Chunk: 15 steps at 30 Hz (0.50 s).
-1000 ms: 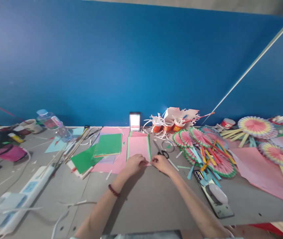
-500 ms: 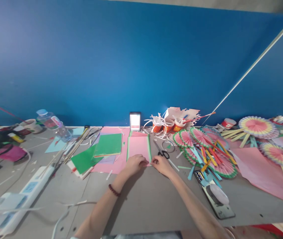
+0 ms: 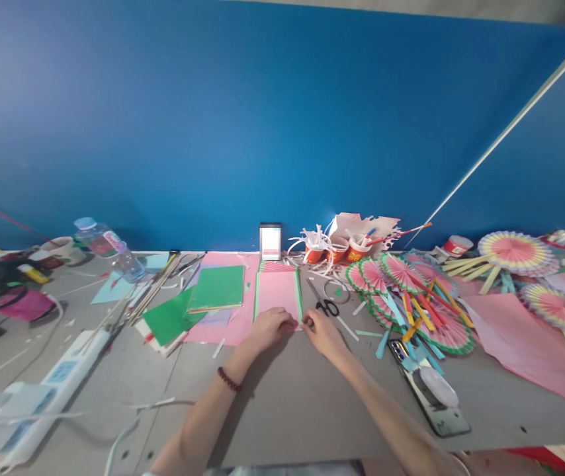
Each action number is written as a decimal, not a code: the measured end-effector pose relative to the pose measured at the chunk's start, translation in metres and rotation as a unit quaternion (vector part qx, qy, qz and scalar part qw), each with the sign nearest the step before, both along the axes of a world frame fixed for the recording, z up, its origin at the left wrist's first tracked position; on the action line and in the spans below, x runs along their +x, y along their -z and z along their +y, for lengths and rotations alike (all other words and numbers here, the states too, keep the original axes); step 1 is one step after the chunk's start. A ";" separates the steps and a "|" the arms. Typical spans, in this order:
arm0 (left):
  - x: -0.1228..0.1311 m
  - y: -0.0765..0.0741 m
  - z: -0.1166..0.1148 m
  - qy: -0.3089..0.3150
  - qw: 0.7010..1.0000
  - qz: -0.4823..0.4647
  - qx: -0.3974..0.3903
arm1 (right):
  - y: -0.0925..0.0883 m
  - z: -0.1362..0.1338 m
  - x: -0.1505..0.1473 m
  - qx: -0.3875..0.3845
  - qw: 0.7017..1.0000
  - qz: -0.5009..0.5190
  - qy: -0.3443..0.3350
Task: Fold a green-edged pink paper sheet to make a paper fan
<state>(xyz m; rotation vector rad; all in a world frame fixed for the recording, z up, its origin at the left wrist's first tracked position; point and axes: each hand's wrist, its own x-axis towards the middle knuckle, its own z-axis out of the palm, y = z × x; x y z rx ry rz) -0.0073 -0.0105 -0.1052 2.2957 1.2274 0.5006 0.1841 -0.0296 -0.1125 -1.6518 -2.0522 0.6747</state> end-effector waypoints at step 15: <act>0.001 0.001 0.002 0.006 1.000 0.028 0.007 | -0.009 -0.042 -0.008 0.087 0.973 -0.205 -0.061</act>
